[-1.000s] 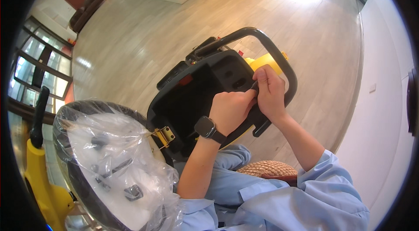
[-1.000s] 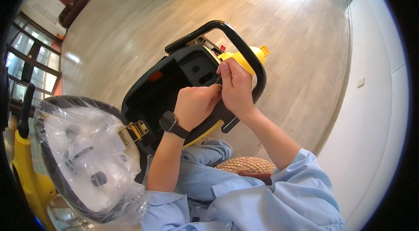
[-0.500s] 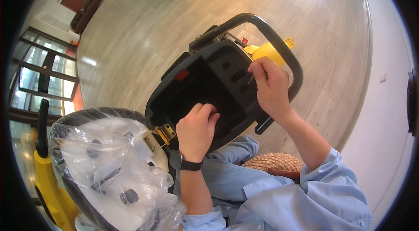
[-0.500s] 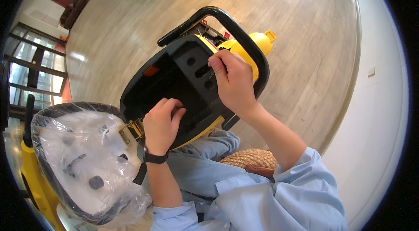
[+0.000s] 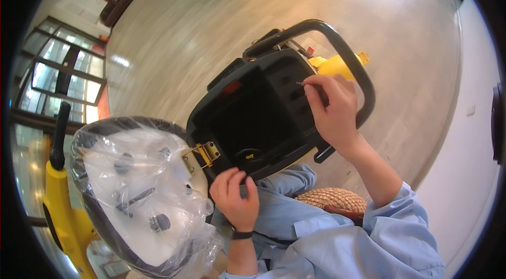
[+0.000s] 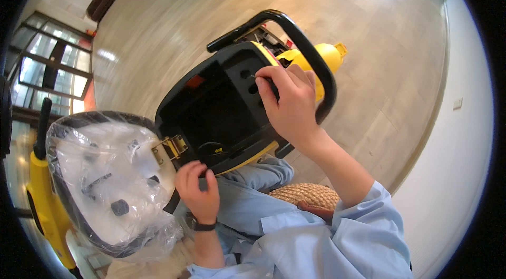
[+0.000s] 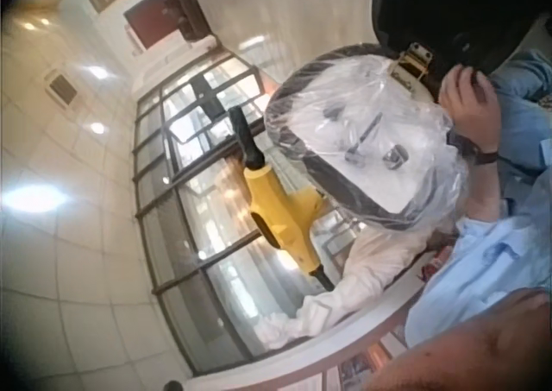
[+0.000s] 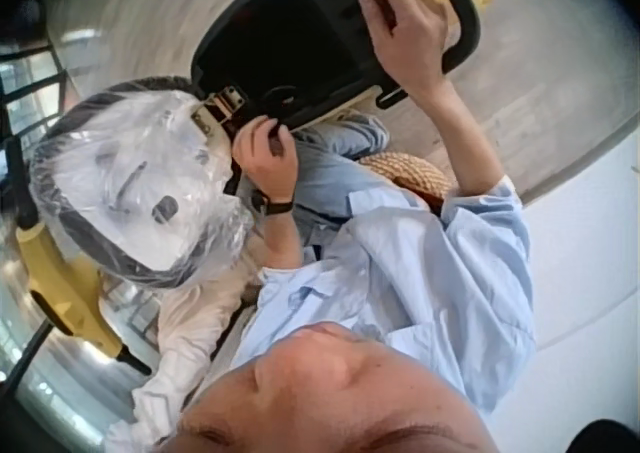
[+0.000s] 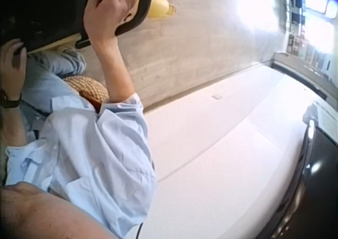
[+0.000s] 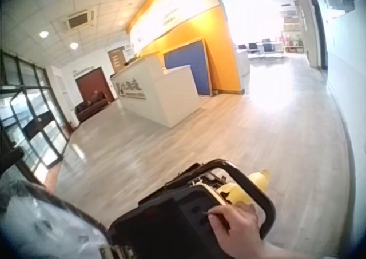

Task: The person is repairing a scooter.

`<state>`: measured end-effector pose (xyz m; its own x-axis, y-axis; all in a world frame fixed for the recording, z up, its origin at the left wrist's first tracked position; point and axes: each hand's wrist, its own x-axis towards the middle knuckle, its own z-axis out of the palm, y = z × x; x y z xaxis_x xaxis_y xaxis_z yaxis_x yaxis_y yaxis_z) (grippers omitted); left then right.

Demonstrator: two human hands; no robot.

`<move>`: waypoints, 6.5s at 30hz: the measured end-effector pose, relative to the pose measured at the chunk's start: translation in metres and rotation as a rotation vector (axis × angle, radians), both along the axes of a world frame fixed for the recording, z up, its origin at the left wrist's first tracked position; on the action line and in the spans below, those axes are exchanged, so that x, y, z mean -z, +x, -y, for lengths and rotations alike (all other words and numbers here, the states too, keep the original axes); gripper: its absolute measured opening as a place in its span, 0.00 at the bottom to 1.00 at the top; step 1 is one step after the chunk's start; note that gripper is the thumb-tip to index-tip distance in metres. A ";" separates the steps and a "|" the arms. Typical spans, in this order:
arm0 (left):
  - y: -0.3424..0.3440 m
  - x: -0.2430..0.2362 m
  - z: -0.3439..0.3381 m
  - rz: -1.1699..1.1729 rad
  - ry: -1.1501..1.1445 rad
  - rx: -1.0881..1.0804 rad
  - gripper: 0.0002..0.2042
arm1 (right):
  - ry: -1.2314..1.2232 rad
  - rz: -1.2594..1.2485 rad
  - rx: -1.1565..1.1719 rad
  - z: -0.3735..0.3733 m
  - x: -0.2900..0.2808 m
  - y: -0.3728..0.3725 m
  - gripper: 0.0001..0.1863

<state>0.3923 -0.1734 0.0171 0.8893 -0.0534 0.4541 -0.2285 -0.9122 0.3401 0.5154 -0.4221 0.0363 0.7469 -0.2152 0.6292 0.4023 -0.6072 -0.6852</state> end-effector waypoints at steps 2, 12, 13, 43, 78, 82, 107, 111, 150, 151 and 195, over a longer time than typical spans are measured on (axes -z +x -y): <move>-0.021 0.018 -0.002 -0.003 0.041 -0.044 0.19 | -0.127 0.072 -0.069 -0.006 -0.018 0.002 0.06; -0.027 0.081 0.001 0.201 0.055 -0.096 0.26 | -0.842 -0.172 -1.081 -0.144 -0.025 0.086 0.04; -0.026 0.085 0.001 0.227 0.073 -0.103 0.27 | -0.912 -0.087 -1.070 -0.154 -0.018 0.088 0.05; -0.019 0.120 -0.003 0.329 0.172 -0.095 0.34 | -0.848 -0.193 -1.220 -0.171 0.005 0.077 0.06; -0.019 0.121 -0.002 0.321 0.188 -0.096 0.35 | -0.874 -0.112 -1.174 -0.191 0.040 0.040 0.07; -0.020 0.122 -0.003 0.320 0.181 -0.094 0.35 | -0.956 0.040 -1.001 -0.192 0.049 0.031 0.06; -0.019 0.117 -0.002 0.341 0.156 -0.095 0.31 | -1.182 -0.116 -1.061 -0.180 0.035 0.035 0.07; -0.018 0.116 0.000 0.348 0.158 -0.098 0.30 | -1.060 0.057 -1.088 -0.183 0.050 0.039 0.09; -0.022 0.121 -0.006 0.304 0.182 -0.067 0.35 | -0.968 0.145 -1.072 -0.184 0.057 0.039 0.11; -0.022 0.121 -0.006 0.303 0.182 -0.067 0.35 | -0.878 0.188 -1.043 -0.183 0.060 0.039 0.11; -0.019 0.118 -0.004 0.337 0.168 -0.081 0.32 | -0.755 -0.003 -1.264 -0.188 0.047 0.054 0.10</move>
<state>0.3735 -0.1697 -0.1012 0.6964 -0.0881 0.7123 -0.2271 -0.9685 0.1022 0.5693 -0.2342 -0.0109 0.1860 0.9384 0.2913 0.9247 -0.0669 -0.3748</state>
